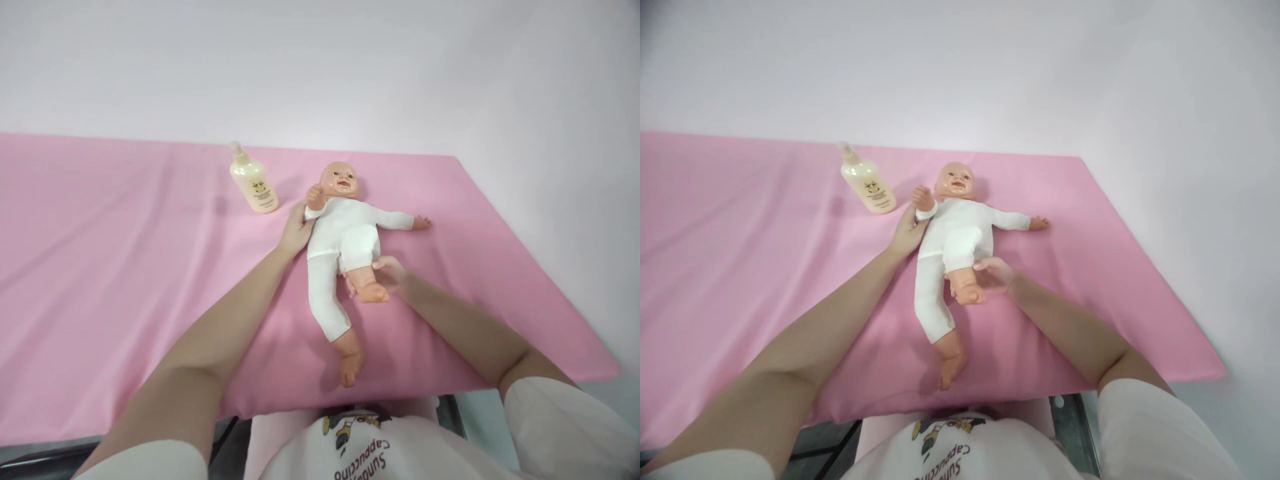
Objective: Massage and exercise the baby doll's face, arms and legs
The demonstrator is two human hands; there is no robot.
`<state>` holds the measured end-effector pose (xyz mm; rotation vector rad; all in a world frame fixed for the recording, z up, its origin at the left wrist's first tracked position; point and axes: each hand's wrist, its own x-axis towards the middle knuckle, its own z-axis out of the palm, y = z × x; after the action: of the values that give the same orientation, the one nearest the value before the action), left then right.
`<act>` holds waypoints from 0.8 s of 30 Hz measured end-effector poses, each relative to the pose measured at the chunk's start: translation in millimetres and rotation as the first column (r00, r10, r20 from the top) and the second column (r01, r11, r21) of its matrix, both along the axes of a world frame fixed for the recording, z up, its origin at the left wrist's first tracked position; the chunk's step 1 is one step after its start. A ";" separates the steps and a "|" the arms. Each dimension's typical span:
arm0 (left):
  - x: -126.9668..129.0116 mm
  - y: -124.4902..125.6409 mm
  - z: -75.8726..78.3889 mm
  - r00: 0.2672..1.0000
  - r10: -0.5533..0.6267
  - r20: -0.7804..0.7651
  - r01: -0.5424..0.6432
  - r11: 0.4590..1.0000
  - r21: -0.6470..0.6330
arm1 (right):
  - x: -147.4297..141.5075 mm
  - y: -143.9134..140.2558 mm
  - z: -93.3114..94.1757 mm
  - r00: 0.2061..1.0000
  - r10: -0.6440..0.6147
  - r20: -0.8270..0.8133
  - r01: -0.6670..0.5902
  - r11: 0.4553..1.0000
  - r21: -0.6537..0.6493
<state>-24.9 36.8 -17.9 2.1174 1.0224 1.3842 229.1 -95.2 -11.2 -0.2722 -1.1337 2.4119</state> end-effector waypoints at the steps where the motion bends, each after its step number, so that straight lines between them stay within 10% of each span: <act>1: -0.1 0.9 -1.4 1.000 0.012 0.023 -0.012 0.999 -0.034 | 0.5 0.2 -1.5 0.999 0.040 -0.004 -0.039 0.999 0.021; 24: -9.0 21.0 -28.2 0.975 0.137 0.173 -0.117 0.986 -0.123 | -5.6 2.8 18.1 0.874 0.465 0.138 -0.485 0.835 0.260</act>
<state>-33.9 57.8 -46.1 1.8365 1.1496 1.5104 223.6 -92.5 7.0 0.0328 -1.7366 2.6127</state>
